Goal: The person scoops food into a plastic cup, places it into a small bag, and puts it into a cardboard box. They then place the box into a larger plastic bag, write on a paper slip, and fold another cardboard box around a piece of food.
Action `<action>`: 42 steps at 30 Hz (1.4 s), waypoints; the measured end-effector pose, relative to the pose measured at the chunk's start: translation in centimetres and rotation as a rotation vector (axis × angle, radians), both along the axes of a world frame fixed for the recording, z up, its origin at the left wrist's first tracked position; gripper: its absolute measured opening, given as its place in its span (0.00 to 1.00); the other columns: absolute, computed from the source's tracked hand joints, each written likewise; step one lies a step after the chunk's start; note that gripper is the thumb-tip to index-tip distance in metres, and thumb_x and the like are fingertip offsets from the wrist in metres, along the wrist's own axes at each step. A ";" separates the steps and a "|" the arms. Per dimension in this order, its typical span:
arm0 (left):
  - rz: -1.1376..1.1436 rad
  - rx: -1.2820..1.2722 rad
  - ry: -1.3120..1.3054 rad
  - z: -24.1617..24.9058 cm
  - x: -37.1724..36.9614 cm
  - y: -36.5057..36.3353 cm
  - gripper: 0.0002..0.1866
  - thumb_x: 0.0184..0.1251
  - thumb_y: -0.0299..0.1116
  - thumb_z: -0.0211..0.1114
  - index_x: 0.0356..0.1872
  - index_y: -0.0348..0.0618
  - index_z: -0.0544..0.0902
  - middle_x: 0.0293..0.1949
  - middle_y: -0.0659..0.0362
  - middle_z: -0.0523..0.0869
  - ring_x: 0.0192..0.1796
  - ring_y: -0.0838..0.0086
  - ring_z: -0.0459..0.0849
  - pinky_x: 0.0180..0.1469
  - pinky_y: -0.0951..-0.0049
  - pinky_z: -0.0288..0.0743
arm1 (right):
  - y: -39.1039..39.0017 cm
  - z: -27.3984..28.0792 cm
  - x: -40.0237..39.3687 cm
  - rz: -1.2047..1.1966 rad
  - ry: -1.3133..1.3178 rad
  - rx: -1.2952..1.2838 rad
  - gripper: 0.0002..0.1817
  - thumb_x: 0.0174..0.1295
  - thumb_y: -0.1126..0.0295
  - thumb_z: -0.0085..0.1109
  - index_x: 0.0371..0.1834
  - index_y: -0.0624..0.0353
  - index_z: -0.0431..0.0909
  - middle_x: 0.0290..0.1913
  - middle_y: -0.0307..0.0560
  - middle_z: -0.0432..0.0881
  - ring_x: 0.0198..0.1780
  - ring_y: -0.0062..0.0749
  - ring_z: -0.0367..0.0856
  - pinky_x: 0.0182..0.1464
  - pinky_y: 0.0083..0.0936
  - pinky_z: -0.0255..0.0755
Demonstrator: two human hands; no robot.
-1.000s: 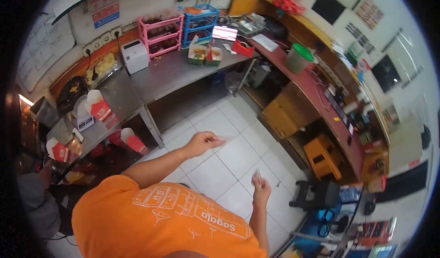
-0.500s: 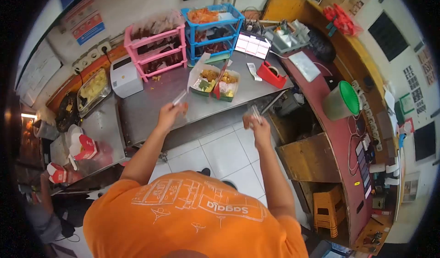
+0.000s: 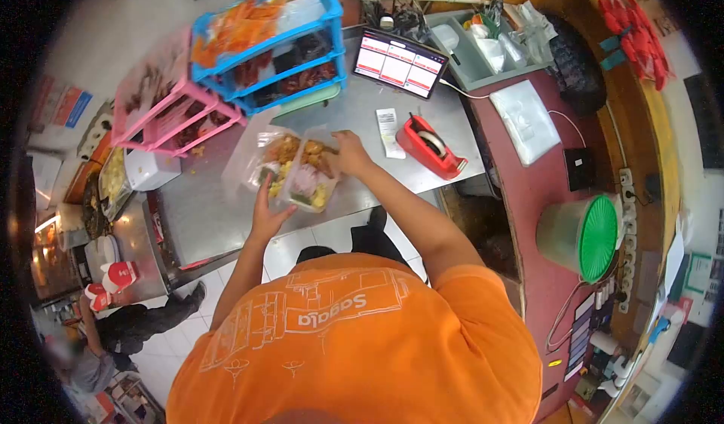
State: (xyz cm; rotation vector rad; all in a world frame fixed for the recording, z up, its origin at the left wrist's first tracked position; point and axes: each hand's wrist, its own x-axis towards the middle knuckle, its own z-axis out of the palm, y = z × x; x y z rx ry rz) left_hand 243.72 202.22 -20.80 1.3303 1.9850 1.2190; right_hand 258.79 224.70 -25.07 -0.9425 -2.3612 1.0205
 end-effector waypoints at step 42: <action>-0.382 -0.363 0.053 -6.1 7.8 4.9 0.54 0.48 0.45 0.74 0.70 0.34 0.48 0.64 0.32 0.57 0.65 0.43 0.63 0.63 0.61 0.64 | 0.8 -1.5 14.8 0.544 -0.112 -0.120 0.43 0.44 0.52 0.71 0.66 0.48 0.64 0.72 0.62 0.47 0.70 0.58 0.54 0.68 0.36 0.57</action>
